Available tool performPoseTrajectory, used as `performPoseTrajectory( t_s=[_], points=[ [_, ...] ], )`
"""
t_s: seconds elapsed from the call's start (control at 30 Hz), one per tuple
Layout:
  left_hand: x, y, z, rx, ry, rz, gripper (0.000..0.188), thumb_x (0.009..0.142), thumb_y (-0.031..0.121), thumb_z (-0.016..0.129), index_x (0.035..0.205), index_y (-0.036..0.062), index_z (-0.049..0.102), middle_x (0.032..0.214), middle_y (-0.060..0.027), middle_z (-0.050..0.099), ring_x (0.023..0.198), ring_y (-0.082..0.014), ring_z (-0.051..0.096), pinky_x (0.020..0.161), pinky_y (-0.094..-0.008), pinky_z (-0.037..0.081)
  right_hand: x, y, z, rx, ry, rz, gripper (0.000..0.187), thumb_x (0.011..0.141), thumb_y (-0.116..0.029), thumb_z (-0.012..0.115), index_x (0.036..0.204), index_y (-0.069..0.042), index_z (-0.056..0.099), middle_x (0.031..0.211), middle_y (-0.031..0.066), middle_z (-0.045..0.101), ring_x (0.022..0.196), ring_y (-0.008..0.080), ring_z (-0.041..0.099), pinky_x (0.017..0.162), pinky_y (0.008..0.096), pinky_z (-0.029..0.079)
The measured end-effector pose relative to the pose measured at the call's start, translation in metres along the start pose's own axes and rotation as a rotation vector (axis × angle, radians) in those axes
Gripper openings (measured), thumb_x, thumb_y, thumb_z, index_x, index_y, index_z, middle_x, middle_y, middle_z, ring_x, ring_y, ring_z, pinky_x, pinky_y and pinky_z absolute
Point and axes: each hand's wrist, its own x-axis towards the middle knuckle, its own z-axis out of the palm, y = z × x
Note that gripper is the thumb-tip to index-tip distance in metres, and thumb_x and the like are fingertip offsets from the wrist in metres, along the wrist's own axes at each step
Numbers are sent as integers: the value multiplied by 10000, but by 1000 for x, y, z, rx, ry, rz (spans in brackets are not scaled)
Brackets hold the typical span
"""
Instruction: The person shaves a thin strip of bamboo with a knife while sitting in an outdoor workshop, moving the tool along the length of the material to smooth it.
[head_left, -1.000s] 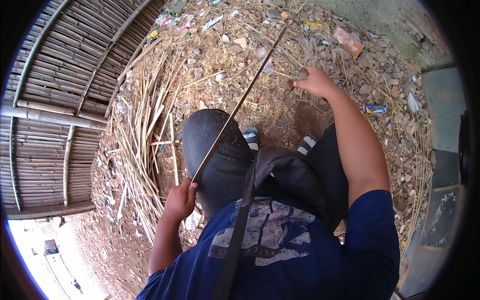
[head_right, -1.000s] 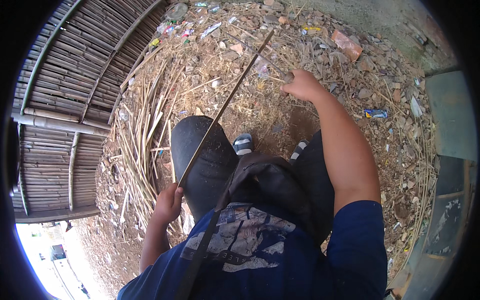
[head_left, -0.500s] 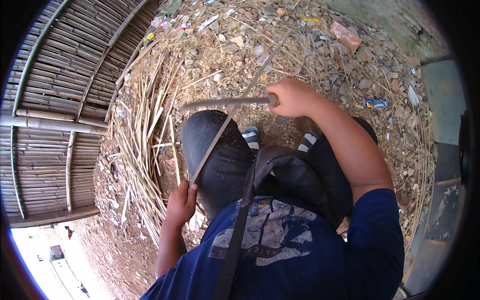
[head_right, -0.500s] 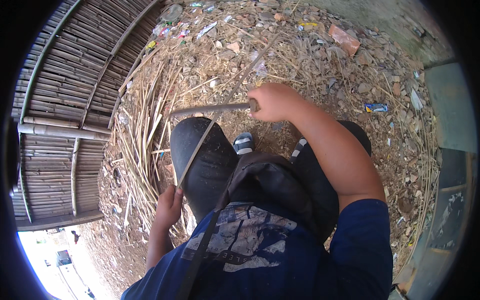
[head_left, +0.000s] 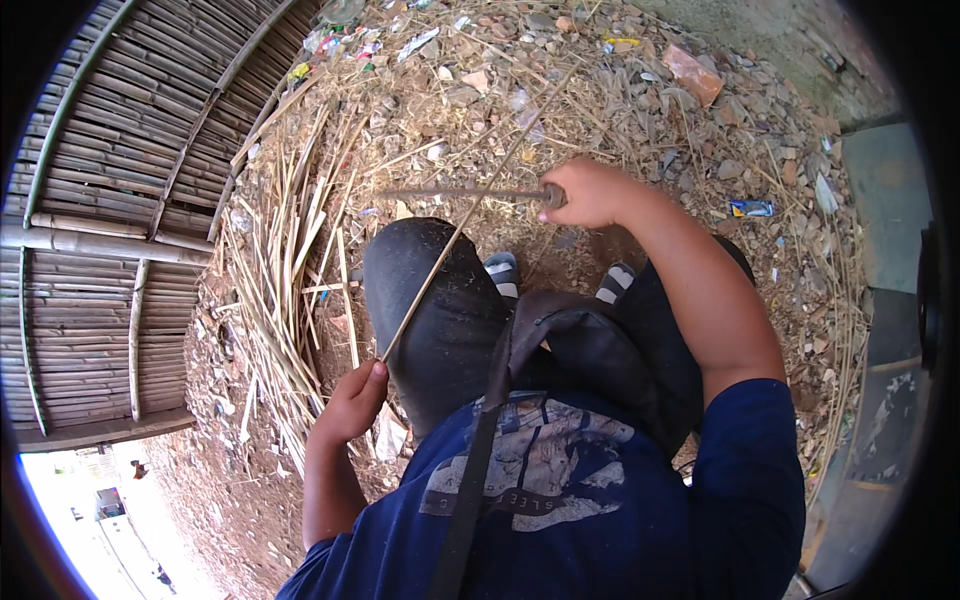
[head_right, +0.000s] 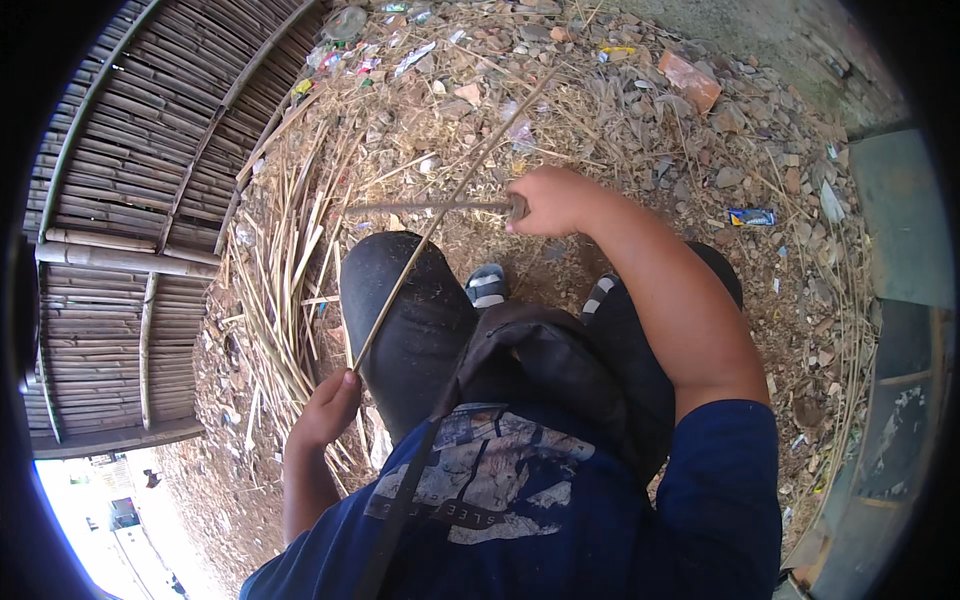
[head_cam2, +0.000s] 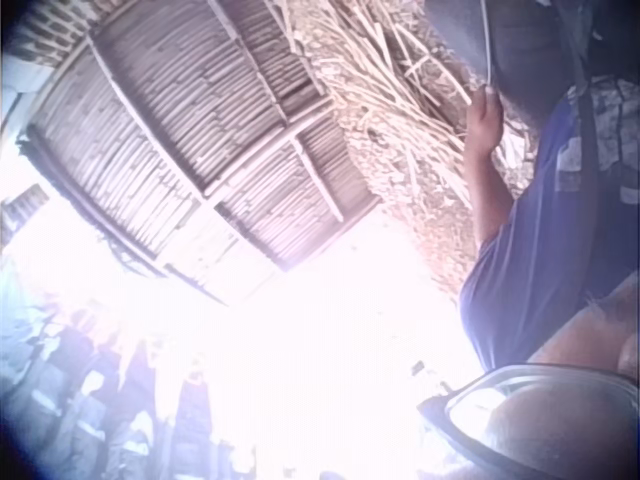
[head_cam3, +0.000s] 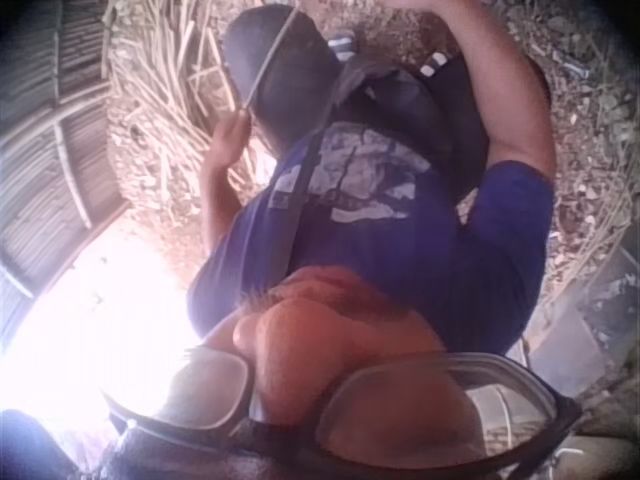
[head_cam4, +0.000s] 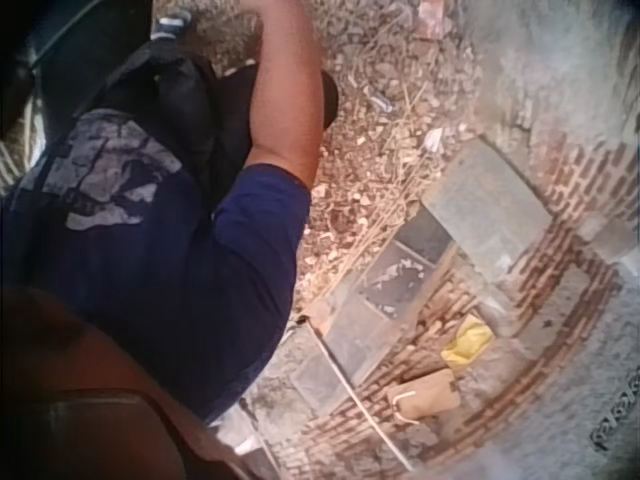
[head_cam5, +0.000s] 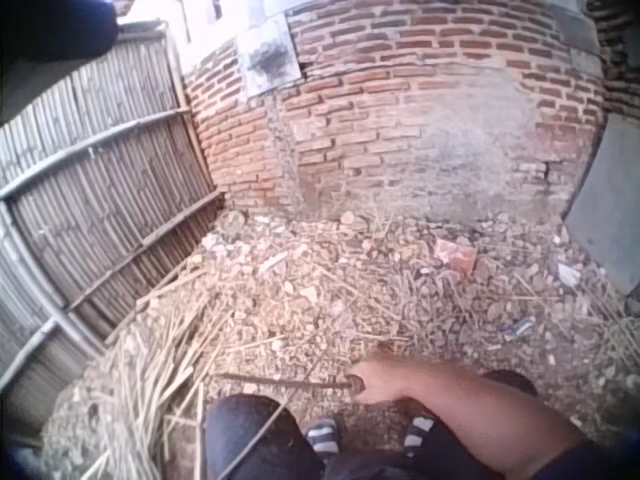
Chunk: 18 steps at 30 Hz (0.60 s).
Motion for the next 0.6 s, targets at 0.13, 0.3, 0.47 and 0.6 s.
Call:
performPoseTrajectory(
  t_s=[0.13, 0.3, 0.47, 0.6],
  points=[
    [3, -1, -3, 1, -24, 26, 437, 1092, 357, 414, 847, 22, 550, 675, 5, 491, 633, -96, 423, 587, -304, 401, 9, 29, 9, 134, -117, 120, 433, 770, -369, 780, 1003, -13, 696, 894, 192, 701, 886, 336, 693, 792, 429, 525],
    [2, 0, -5, 140, 28, 50, 451, 1084, 378, 418, 869, 5, 551, 678, -65, 541, 634, -183, 504, 606, -367, 424, 9, 63, 14, 85, 139, 150, 508, 759, -374, 784, 1093, -5, 683, 880, 190, 699, 882, 330, 692, 797, 417, 526],
    [-6, 27, 10, 438, 191, 113, 374, 1055, 330, 463, 887, 4, 539, 718, -242, 595, 692, -452, 581, 644, -507, 442, -2, -4, -9, -69, -128, 101, 519, 768, -377, 777, 1125, -10, 693, 1006, 211, 701, 958, 338, 682, 839, 422, 519],
    [3, 20, 20, 513, 279, 192, 350, 1037, 321, 491, 878, 9, 514, 745, -286, 606, 756, -523, 583, 669, -571, 437, 5, 45, -2, 114, -104, 236, 583, 764, -370, 770, 1176, 29, 669, 1058, 230, 702, 992, 331, 687, 841, 424, 530]
  ],
)
